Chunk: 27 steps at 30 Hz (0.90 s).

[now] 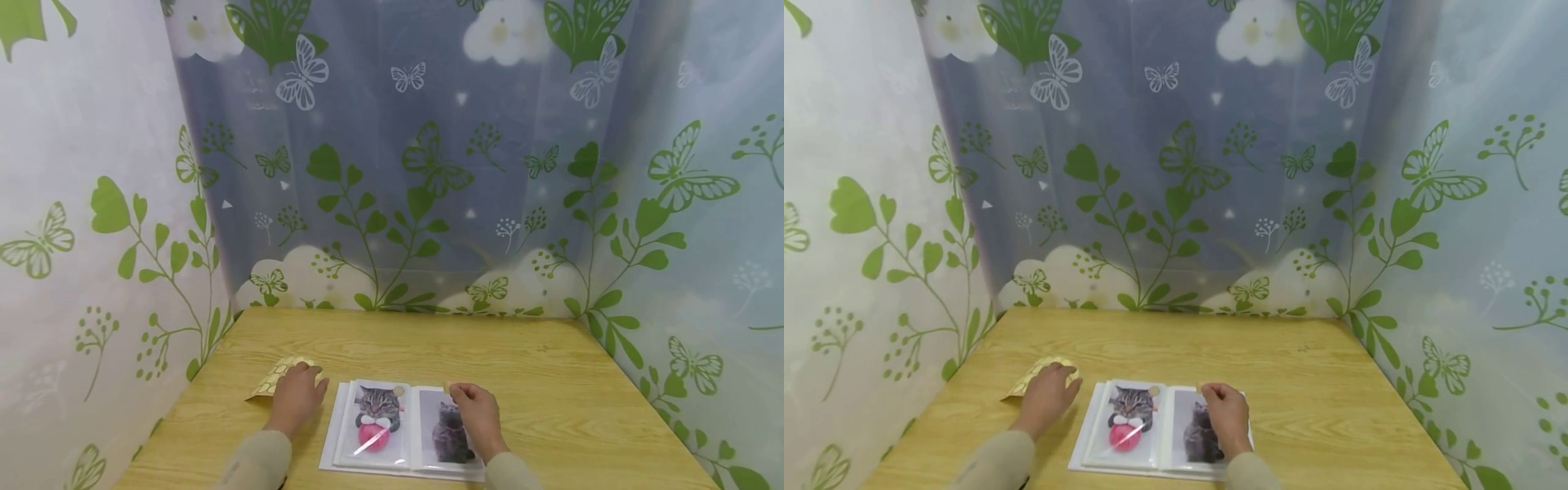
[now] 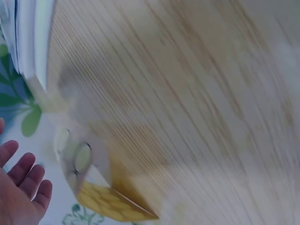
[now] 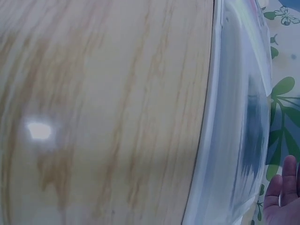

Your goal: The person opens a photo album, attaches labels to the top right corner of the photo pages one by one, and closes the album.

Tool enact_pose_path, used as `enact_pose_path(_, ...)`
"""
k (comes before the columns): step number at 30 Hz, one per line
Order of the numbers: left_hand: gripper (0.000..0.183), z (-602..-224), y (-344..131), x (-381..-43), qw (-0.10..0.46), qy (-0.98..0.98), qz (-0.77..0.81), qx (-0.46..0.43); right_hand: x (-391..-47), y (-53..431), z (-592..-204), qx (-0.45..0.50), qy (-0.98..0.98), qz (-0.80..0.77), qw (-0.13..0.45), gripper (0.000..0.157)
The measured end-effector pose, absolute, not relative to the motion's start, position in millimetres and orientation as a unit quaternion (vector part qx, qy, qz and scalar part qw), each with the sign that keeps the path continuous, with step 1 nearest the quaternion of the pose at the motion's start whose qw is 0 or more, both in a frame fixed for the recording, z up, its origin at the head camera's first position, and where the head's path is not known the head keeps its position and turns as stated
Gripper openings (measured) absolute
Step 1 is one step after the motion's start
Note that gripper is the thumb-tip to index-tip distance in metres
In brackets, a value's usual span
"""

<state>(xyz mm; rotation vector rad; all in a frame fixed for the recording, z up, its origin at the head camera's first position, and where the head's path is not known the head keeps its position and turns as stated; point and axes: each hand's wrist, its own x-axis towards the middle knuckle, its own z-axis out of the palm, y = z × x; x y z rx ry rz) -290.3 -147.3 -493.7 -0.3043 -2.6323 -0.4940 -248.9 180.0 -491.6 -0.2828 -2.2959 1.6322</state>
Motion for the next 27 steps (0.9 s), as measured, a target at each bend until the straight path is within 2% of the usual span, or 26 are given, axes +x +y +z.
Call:
enact_pose_path(6,0.037,-493,-123,-286,0.195,-0.946,-0.216,-0.141,-251,184,-492,-0.105,-0.814,0.549,0.158,0.022)
enact_pose_path(18,0.060,-494,-87,-266,0.050,-0.939,-0.276,-0.199,-255,198,-494,-0.108,-0.824,0.535,0.154,0.027)
enact_pose_path(27,0.072,-502,-78,-257,0.036,-0.929,-0.247,-0.273,-256,206,-494,-0.112,-0.830,0.524,0.155,0.027)
